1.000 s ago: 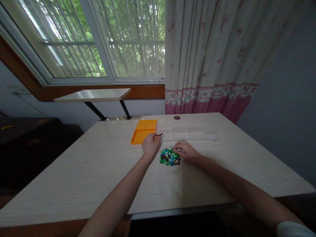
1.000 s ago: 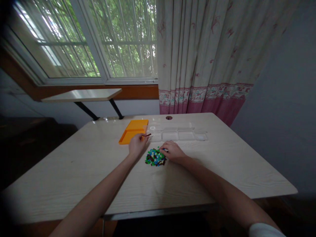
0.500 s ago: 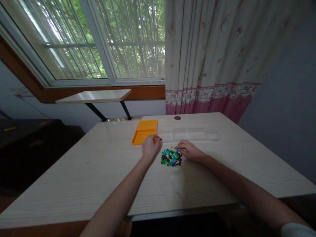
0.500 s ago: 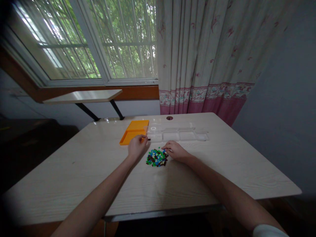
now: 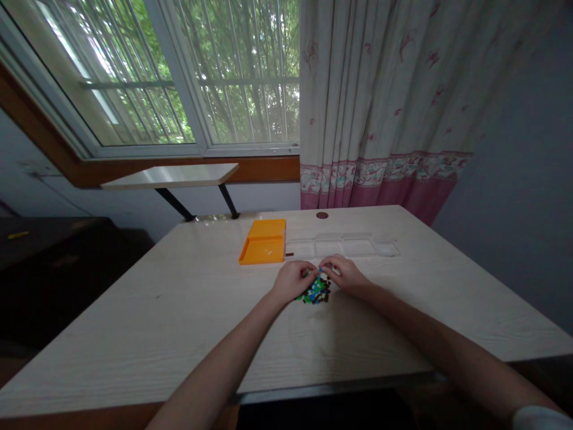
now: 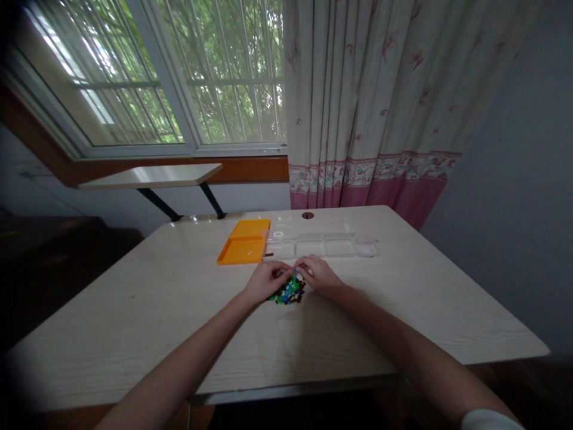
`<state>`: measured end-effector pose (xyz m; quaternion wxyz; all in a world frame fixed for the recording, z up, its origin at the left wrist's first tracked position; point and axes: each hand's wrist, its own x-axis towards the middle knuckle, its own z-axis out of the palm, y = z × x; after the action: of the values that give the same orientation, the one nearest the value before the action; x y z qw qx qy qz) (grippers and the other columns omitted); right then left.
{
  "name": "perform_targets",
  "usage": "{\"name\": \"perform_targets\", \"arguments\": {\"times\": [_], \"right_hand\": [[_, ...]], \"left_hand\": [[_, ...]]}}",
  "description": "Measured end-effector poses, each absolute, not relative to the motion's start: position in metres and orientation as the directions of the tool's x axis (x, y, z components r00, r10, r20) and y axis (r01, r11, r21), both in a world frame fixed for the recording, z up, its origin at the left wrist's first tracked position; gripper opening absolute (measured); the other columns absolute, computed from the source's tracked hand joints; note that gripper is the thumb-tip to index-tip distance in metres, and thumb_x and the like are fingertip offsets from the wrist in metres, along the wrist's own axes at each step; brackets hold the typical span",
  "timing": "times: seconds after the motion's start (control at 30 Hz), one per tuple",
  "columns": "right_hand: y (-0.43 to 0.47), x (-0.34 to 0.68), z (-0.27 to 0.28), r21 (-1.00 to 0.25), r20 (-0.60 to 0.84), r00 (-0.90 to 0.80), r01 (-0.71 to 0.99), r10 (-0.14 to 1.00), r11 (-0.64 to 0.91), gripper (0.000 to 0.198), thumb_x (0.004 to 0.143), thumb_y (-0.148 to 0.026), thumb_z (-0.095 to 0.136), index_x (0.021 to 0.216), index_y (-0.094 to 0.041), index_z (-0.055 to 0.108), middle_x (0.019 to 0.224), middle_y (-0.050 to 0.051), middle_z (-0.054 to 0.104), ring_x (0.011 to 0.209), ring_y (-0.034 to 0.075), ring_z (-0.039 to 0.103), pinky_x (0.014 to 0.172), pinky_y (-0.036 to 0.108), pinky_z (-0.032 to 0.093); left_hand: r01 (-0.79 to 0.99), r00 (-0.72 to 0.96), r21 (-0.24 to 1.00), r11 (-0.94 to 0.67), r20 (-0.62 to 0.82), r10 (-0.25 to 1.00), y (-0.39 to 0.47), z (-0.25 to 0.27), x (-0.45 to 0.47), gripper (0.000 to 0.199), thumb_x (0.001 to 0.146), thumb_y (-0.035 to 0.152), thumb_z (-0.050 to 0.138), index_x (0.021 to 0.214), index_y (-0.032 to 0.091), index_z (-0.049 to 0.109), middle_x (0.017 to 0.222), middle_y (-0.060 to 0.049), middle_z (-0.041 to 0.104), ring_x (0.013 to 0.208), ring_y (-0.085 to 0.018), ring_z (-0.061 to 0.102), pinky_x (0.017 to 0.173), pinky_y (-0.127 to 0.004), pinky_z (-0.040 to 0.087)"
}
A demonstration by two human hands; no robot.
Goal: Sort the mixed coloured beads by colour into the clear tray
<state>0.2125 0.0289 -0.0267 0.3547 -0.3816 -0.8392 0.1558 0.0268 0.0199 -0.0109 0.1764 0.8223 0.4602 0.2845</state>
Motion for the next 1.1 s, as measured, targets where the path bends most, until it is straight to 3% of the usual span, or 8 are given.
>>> {"name": "perform_targets", "arguments": {"times": [0.23,0.43,0.63,0.93,1.1], "right_hand": [[0.027,0.211,-0.026,-0.538,0.528,-0.455,0.475,0.717,0.697,0.012,0.081,-0.024,0.051,0.086,-0.019,0.060,0.079,0.004,0.063,0.078,0.015,0.056,0.071,0.027,0.044],[0.027,0.211,-0.025,-0.576,0.535,-0.370,0.497,0.760,0.648,0.021,0.077,-0.031,0.057,0.093,-0.018,0.060,0.081,0.006,0.064,0.075,0.015,0.059,0.070,0.028,0.047],[0.028,0.211,-0.024,-0.543,0.558,-0.370,0.515,0.743,0.664,0.015,0.076,-0.031,0.058,0.081,-0.018,0.063,0.076,0.005,0.065,0.073,0.015,0.058,0.068,0.027,0.046],[0.028,0.211,-0.022,-0.499,0.598,-0.391,0.501,0.699,0.707,0.014,0.077,-0.031,0.057,0.081,-0.018,0.063,0.075,0.005,0.064,0.072,0.015,0.058,0.068,0.028,0.046],[0.029,0.221,-0.017,-0.408,0.715,-0.283,0.574,0.639,0.710,0.014,0.079,-0.028,0.054,0.085,-0.019,0.062,0.070,0.004,0.063,0.068,0.015,0.056,0.066,0.028,0.045]], "left_hand": [[0.617,0.402,0.599,-0.510,0.317,0.859,0.019,-0.009,0.028,0.022,0.076,0.031,0.053,0.083,0.017,0.068,0.053,0.003,0.051,0.050,-0.008,0.042,0.049,-0.018,0.029],[0.627,0.359,0.600,-0.497,0.343,0.868,0.020,-0.008,0.027,0.019,0.074,0.028,0.054,0.083,0.017,0.067,0.053,0.004,0.048,0.051,-0.008,0.043,0.049,-0.018,0.030],[0.616,0.372,0.598,-0.513,0.352,0.859,0.021,-0.008,0.026,0.020,0.076,0.030,0.052,0.084,0.017,0.066,0.051,0.005,0.045,0.051,-0.008,0.041,0.049,-0.017,0.029],[0.586,0.415,0.616,-0.526,0.330,0.848,0.021,-0.009,0.024,0.022,0.077,0.031,0.050,0.088,0.017,0.064,0.051,0.005,0.043,0.049,-0.008,0.040,0.049,-0.017,0.030],[0.640,0.437,0.565,-0.521,0.291,0.851,0.027,-0.008,0.016,0.024,0.080,0.030,0.047,0.093,0.018,0.063,0.064,0.000,0.056,0.058,-0.010,0.049,0.056,-0.020,0.036]]}}
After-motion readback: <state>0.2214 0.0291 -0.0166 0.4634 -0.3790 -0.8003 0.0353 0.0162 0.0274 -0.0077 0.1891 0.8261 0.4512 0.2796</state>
